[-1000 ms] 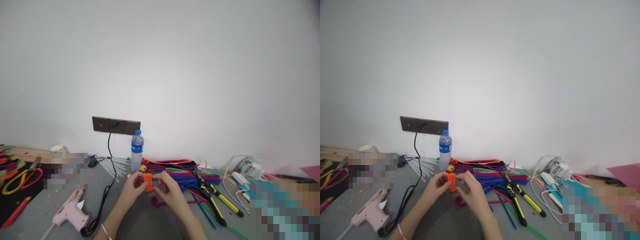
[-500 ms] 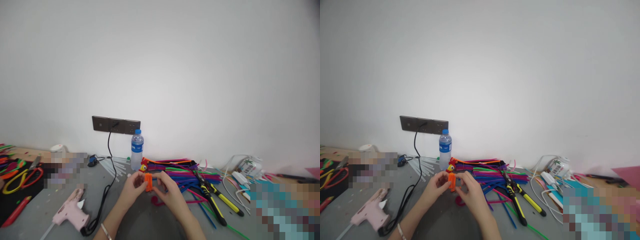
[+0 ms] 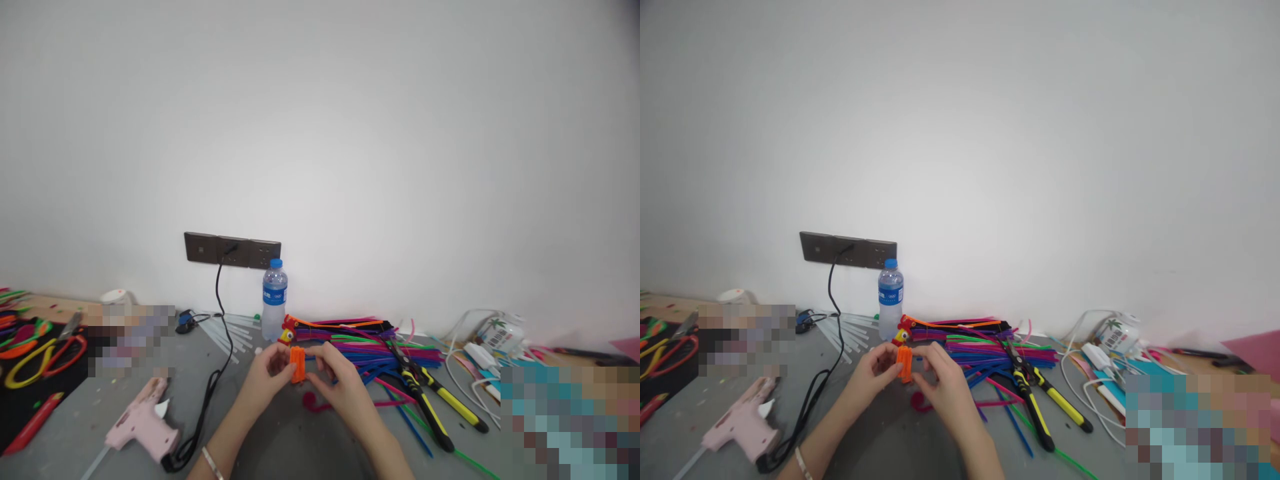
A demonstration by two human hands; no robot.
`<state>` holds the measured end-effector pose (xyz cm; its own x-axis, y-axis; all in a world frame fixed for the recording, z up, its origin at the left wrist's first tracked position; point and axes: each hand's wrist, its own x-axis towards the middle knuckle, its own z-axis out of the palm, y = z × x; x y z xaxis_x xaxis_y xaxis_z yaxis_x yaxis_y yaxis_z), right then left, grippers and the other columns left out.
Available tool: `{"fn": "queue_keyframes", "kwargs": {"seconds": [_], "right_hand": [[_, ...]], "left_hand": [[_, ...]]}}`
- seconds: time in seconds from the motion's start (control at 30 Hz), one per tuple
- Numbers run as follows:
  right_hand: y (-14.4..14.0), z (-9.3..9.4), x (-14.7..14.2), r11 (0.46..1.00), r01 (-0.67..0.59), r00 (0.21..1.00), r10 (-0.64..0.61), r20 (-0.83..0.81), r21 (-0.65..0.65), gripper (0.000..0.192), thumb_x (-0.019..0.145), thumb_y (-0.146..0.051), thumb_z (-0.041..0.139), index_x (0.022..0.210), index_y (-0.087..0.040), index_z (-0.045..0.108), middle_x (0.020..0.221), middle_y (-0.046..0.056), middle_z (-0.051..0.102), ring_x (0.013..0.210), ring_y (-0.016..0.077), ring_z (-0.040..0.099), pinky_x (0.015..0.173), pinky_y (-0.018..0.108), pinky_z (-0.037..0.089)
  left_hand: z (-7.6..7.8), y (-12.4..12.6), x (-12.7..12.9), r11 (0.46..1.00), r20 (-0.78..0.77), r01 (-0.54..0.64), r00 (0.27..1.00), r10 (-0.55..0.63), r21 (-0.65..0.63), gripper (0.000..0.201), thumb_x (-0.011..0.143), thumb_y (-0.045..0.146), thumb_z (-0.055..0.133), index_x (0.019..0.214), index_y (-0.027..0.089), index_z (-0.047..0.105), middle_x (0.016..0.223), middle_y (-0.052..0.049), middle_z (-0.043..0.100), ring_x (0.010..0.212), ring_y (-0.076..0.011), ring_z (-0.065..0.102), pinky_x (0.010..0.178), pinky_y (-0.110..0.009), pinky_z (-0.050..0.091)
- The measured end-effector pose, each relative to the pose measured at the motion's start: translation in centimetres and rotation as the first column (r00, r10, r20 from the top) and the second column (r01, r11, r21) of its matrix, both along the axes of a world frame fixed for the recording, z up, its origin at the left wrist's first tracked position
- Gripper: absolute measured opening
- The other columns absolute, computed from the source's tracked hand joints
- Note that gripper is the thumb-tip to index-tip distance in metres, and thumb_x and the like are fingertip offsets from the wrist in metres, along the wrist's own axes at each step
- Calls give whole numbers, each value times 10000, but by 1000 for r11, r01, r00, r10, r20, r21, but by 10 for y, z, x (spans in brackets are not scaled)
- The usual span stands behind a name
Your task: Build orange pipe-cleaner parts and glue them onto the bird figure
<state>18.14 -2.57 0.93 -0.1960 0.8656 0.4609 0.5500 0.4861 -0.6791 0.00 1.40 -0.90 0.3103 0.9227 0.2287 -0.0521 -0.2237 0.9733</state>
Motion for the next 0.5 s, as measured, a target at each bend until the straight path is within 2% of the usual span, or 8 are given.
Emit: {"fn": "queue_keyframes", "kwargs": {"seconds": [0.5], "right_hand": [[0, 0, -2, 1000, 1, 1000, -1, -7, -5, 381, 752, -43, 574, 1076, -240, 608, 737, -44, 452, 614, 123, 458, 572, 202, 377]], "left_hand": [[1, 0, 0, 1000, 2, 10, 1000, -10, 8, 181, 737, 315, 695, 776, 158, 613, 664, 15, 587, 616, -142, 524, 573, -231, 378]]}}
